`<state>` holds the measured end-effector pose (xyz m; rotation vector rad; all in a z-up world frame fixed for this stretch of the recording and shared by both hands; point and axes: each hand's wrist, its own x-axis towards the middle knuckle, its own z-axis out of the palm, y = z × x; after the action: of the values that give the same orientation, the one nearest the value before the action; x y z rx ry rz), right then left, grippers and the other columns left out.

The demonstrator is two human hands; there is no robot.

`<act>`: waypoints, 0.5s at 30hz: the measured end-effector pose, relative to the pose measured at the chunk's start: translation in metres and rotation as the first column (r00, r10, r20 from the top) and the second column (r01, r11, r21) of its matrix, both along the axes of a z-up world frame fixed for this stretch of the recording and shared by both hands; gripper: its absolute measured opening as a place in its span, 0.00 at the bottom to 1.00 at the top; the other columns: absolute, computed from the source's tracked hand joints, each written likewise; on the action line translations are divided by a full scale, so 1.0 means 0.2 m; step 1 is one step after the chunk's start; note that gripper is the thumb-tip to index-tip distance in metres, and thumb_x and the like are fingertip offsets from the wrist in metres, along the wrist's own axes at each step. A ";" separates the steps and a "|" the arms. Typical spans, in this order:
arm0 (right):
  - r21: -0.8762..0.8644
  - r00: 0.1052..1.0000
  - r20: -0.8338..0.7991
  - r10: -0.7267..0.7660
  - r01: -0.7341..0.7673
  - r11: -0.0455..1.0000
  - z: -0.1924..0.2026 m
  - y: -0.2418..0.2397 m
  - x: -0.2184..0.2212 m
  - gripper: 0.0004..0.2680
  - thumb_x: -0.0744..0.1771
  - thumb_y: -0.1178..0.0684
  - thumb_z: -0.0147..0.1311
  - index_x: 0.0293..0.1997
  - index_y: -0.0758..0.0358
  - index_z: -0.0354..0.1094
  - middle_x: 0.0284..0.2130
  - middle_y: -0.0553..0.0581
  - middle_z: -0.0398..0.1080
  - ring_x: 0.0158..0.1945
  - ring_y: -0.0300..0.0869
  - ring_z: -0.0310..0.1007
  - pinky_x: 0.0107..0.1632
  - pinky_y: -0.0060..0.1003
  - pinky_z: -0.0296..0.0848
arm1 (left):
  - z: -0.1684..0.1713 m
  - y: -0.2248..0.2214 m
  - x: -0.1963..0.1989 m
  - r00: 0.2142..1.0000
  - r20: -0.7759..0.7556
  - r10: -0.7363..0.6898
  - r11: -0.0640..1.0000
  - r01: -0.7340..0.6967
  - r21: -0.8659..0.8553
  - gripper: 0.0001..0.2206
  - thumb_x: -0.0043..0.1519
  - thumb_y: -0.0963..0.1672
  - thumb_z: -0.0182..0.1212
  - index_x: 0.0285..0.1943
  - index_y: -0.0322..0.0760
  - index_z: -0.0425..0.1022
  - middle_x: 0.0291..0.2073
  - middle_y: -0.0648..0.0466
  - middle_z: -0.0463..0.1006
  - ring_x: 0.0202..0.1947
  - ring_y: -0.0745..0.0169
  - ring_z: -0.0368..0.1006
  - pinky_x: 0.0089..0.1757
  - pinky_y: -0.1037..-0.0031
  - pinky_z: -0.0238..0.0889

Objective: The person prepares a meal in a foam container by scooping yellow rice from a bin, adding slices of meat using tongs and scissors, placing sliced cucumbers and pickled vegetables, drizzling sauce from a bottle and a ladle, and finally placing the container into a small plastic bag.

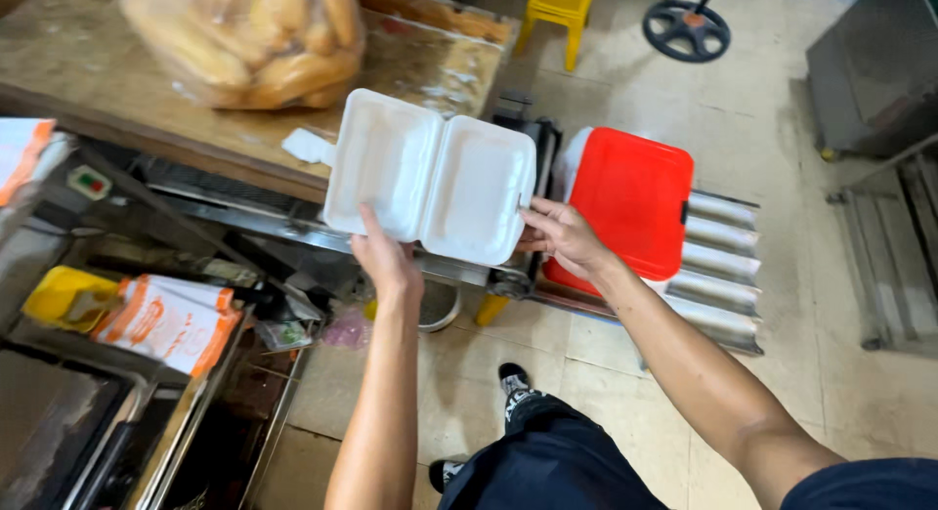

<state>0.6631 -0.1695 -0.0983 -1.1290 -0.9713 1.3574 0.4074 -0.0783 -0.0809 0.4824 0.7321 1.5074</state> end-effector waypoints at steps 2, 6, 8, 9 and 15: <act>-0.017 0.993 0.073 -0.094 0.095 0.995 -0.09 -0.07 0.26 0.16 0.71 0.47 0.49 0.64 0.63 0.67 0.50 0.57 0.76 0.51 0.41 0.76 0.51 0.37 0.76 | -0.06 -0.03 0.09 1.000 -0.009 -0.008 1.000 0.008 -0.006 0.20 0.67 0.49 0.55 0.63 0.33 0.68 0.52 0.48 0.77 0.48 0.56 0.77 0.43 0.62 0.72; 0.071 0.756 0.469 -0.456 0.482 0.873 -0.43 -0.08 1.00 0.19 0.69 0.47 0.54 0.67 0.63 0.65 0.56 0.59 0.74 0.59 0.43 0.74 0.55 0.41 0.73 | -0.14 -0.08 0.29 0.994 -0.093 -0.057 0.998 0.058 0.003 0.19 0.66 0.45 0.59 0.63 0.31 0.69 0.54 0.49 0.77 0.52 0.56 0.77 0.51 0.63 0.72; 0.113 0.463 0.672 -0.578 0.707 0.698 -0.66 -0.09 1.41 0.23 0.67 0.44 0.59 0.69 0.63 0.64 0.59 0.65 0.71 0.61 0.47 0.72 0.60 0.42 0.72 | -0.18 -0.13 0.41 0.983 -0.153 -0.105 0.994 0.103 -0.025 0.20 0.65 0.44 0.59 0.64 0.30 0.68 0.55 0.49 0.77 0.53 0.56 0.76 0.52 0.64 0.71; 0.072 0.433 0.702 -0.565 0.746 0.662 -0.75 -0.07 1.60 0.25 0.67 0.43 0.61 0.70 0.64 0.62 0.60 0.66 0.69 0.62 0.49 0.71 0.61 0.44 0.71 | -0.19 -0.15 0.49 0.977 -0.176 -0.118 0.993 0.113 -0.036 0.20 0.65 0.44 0.59 0.65 0.29 0.68 0.55 0.50 0.76 0.53 0.56 0.75 0.52 0.65 0.70; -0.455 0.777 0.412 -0.476 0.628 0.632 -1.00 -0.04 2.08 0.31 0.65 0.37 0.61 0.73 0.58 0.50 0.64 0.60 0.62 0.64 0.51 0.65 0.60 0.57 0.65 | -0.25 -0.29 0.89 0.981 -0.135 -0.136 0.956 0.094 -0.277 0.21 0.66 0.45 0.56 0.65 0.26 0.67 0.57 0.47 0.77 0.55 0.52 0.76 0.54 0.63 0.70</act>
<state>1.0793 -0.1767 -0.2987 -1.9227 -0.2863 0.9991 0.5845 -0.1370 -0.1311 0.4287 0.9980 1.2473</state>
